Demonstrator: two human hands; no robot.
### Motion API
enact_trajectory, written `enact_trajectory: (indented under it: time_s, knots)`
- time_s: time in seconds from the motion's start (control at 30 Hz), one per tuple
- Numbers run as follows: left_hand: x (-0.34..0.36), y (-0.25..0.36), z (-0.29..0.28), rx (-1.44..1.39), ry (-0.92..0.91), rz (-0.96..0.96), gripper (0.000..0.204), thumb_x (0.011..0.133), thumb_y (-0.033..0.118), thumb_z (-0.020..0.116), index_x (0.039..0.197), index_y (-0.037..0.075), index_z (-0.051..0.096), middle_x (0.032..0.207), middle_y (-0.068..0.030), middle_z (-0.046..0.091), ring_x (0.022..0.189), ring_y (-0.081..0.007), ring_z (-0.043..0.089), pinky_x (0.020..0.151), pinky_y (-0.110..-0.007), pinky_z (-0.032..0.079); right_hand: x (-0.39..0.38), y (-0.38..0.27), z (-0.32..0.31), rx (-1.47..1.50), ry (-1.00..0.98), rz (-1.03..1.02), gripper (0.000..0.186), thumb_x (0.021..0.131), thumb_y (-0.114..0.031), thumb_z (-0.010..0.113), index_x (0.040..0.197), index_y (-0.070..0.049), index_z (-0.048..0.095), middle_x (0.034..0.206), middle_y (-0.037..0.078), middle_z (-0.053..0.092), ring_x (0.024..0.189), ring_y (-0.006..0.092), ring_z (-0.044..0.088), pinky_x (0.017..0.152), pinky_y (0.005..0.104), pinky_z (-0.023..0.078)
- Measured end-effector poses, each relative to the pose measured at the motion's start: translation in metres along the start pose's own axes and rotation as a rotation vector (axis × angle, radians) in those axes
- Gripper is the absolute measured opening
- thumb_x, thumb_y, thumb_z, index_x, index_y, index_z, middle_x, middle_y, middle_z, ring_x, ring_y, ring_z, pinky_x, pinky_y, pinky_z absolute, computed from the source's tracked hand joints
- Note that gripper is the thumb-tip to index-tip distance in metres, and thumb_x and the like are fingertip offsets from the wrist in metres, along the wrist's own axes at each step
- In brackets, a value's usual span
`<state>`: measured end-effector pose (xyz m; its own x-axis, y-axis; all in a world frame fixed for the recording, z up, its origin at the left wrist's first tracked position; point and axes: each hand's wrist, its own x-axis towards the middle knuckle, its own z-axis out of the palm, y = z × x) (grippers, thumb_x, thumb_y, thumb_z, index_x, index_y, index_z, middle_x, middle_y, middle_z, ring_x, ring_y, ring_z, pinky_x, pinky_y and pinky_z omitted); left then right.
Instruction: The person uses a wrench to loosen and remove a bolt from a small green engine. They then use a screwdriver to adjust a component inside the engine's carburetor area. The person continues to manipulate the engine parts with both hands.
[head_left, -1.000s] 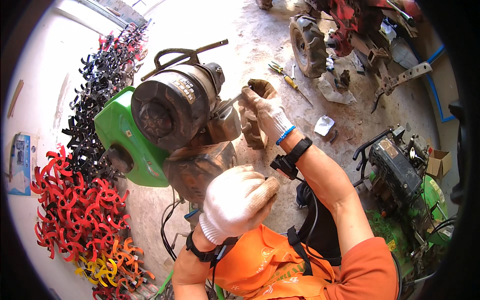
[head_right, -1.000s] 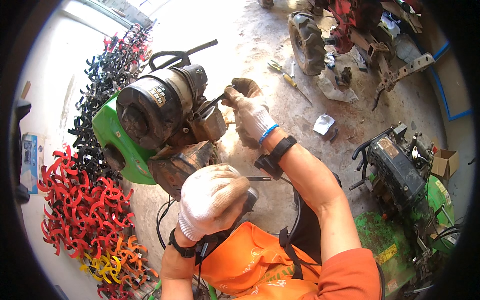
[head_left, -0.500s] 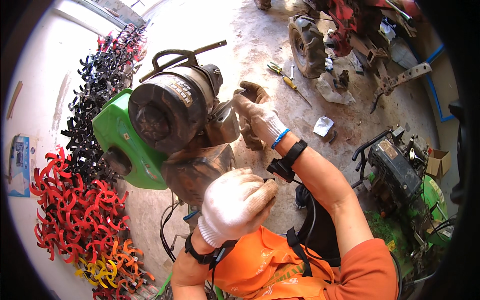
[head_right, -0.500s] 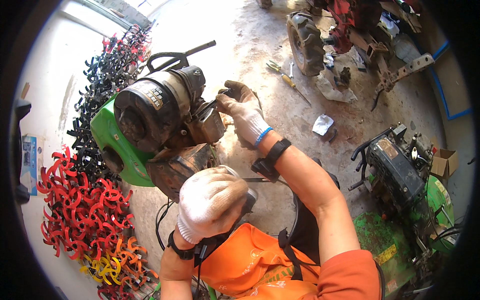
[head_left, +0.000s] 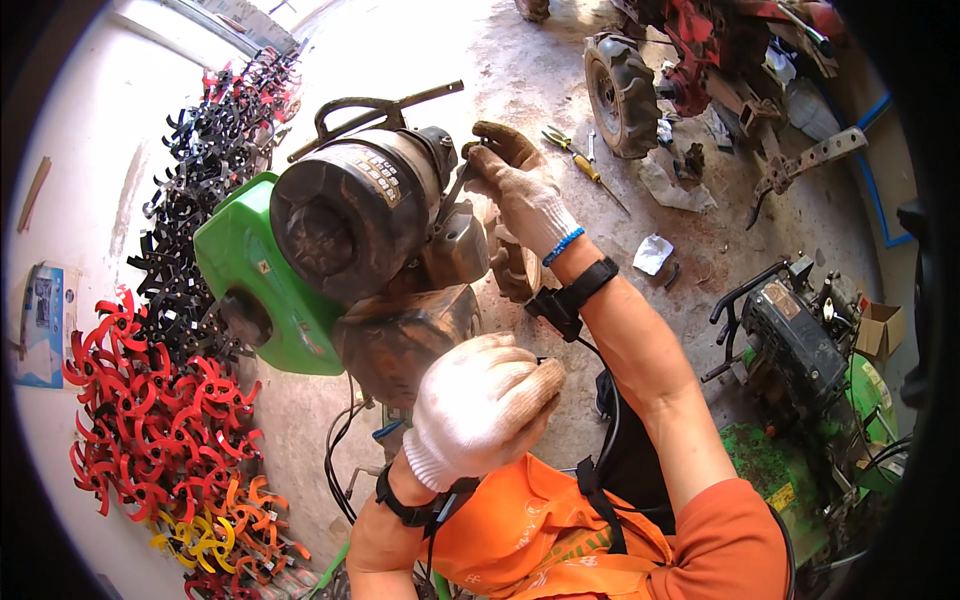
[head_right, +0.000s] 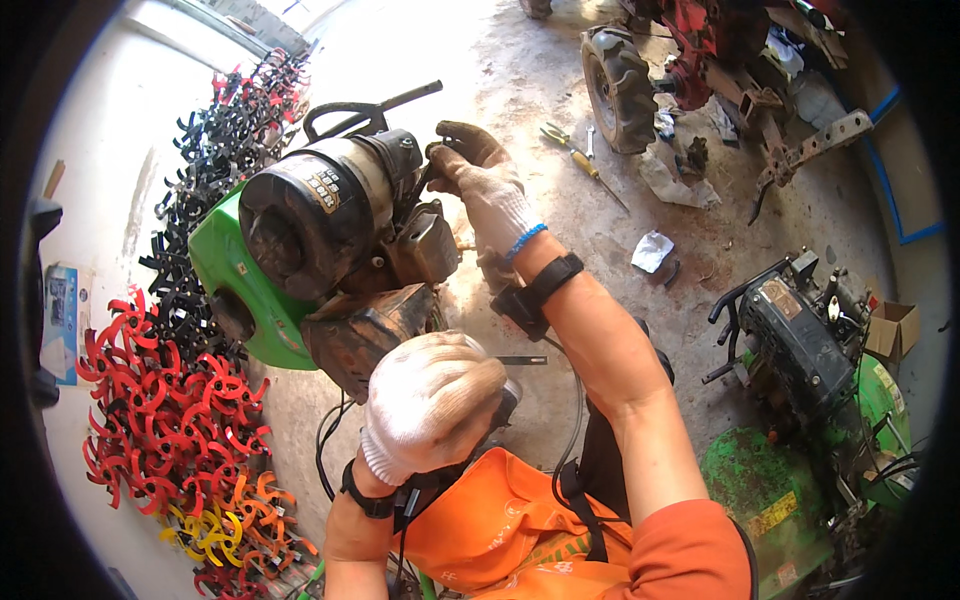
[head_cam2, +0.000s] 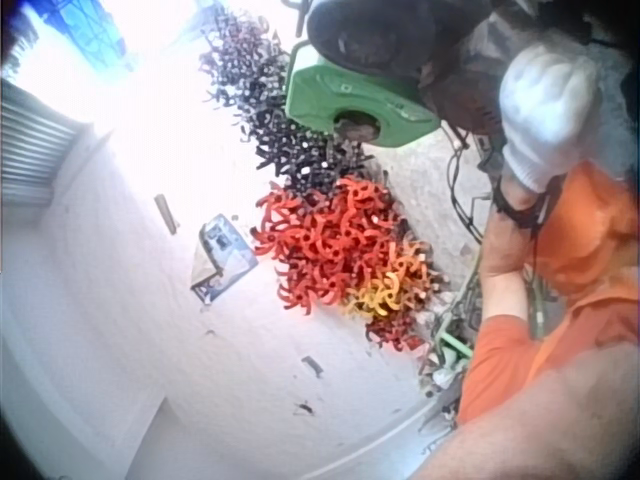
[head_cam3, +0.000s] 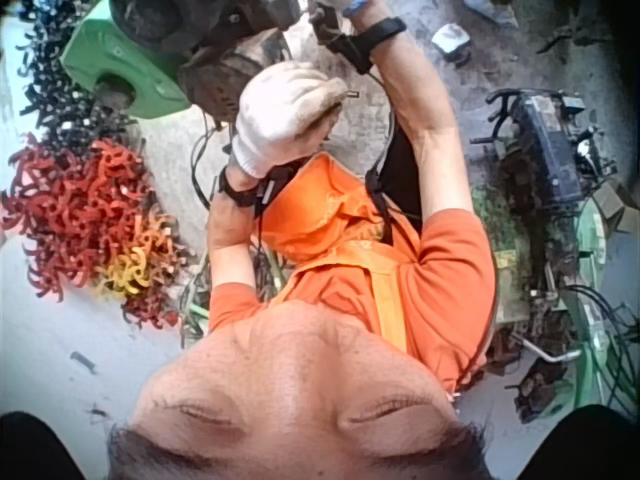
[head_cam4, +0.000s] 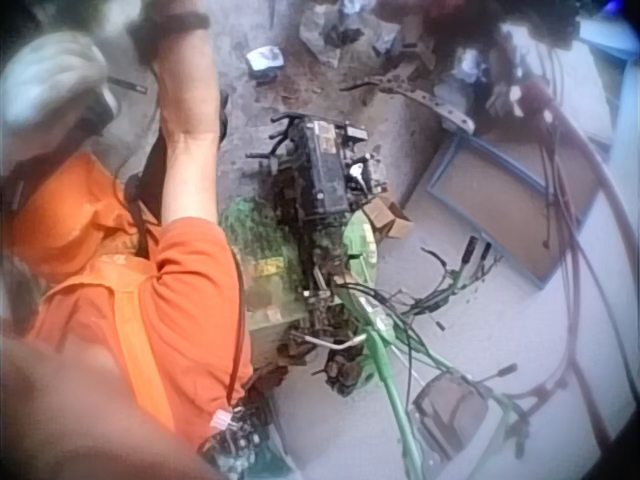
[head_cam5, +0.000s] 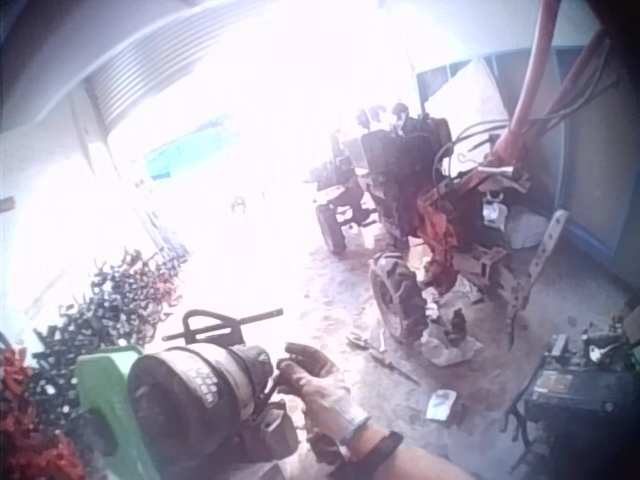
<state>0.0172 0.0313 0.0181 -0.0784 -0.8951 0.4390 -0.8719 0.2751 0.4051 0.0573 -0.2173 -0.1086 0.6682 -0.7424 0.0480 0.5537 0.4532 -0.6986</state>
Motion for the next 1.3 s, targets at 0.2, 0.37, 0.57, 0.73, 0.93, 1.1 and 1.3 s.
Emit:
enact_trajectory:
  time_s: [0.2, 0.37, 0.57, 0.73, 0.93, 1.1, 1.3]
  knots:
    - [-0.001, 0.002, -0.001, -0.004, 0.015, -0.007, 0.040, 0.082, 0.000, 0.092, 0.121, 0.006, 0.087, 0.106, -0.0111, 0.086, 0.100, -0.0362, 0.086, 0.102, -0.051, 0.070, 0.004, 0.004, -0.015, 0.074, 0.177, 0.099, 0.037, 0.119, -0.012, 0.082, 0.154, -0.005, 0.074, 0.130, 0.010, 0.085, 0.112, 0.0181, 0.084, 0.090, 0.0322, 0.074]
    - [0.001, 0.002, -0.001, -0.003, 0.017, -0.006, 0.041, 0.082, 0.001, 0.092, 0.122, 0.006, 0.087, 0.107, -0.0112, 0.087, 0.101, -0.0359, 0.087, 0.103, -0.051, 0.070, -0.010, 0.013, -0.021, 0.070, 0.158, 0.125, 0.035, 0.119, -0.010, 0.081, 0.153, -0.006, 0.073, 0.131, 0.008, 0.085, 0.111, 0.0183, 0.085, 0.087, 0.0316, 0.075]
    - [0.000, 0.002, -0.001, -0.001, 0.014, -0.015, 0.041, 0.082, 0.001, 0.092, 0.122, 0.006, 0.087, 0.108, -0.0115, 0.087, 0.102, -0.0362, 0.087, 0.103, -0.051, 0.070, -0.019, 0.017, -0.022, 0.143, 0.206, 0.174, 0.037, 0.118, -0.008, 0.082, 0.153, -0.006, 0.071, 0.131, 0.009, 0.084, 0.106, 0.0187, 0.085, 0.085, 0.0320, 0.075]
    - [0.000, 0.003, -0.001, 0.006, 0.011, -0.011, 0.040, 0.082, 0.002, 0.092, 0.122, 0.006, 0.087, 0.107, -0.0117, 0.087, 0.102, -0.0363, 0.087, 0.103, -0.052, 0.070, -0.020, 0.018, -0.019, 0.103, 0.147, 0.118, 0.036, 0.118, -0.010, 0.083, 0.151, -0.005, 0.071, 0.129, 0.009, 0.085, 0.103, 0.0186, 0.085, 0.083, 0.0323, 0.074]
    - [-0.001, 0.001, -0.001, -0.009, 0.002, -0.015, 0.040, 0.083, 0.001, 0.092, 0.122, 0.006, 0.087, 0.108, -0.0115, 0.087, 0.102, -0.0364, 0.087, 0.103, -0.052, 0.070, -0.028, 0.021, -0.014, 0.059, 0.217, 0.107, 0.042, 0.117, -0.012, 0.086, 0.155, -0.006, 0.069, 0.129, 0.009, 0.084, 0.104, 0.0174, 0.083, 0.081, 0.0324, 0.073]
    - [-0.001, 0.002, -0.001, -0.020, 0.005, -0.023, 0.040, 0.083, 0.000, 0.092, 0.122, 0.006, 0.087, 0.109, -0.0108, 0.088, 0.102, -0.0364, 0.087, 0.103, -0.052, 0.070, -0.037, 0.025, -0.016, 0.028, 0.288, 0.183, 0.049, 0.115, -0.013, 0.088, 0.159, -0.008, 0.065, 0.133, 0.009, 0.081, 0.106, 0.0176, 0.082, 0.085, 0.0331, 0.073]
    - [-0.001, 0.003, 0.000, -0.003, 0.016, -0.022, 0.040, 0.083, 0.000, 0.092, 0.122, 0.006, 0.087, 0.109, -0.0110, 0.088, 0.101, -0.0354, 0.087, 0.104, -0.051, 0.070, -0.042, 0.024, -0.017, -0.036, 0.144, 0.161, 0.059, 0.113, -0.014, 0.090, 0.164, -0.003, 0.062, 0.135, 0.010, 0.081, 0.110, 0.0184, 0.081, 0.100, 0.0355, 0.072]
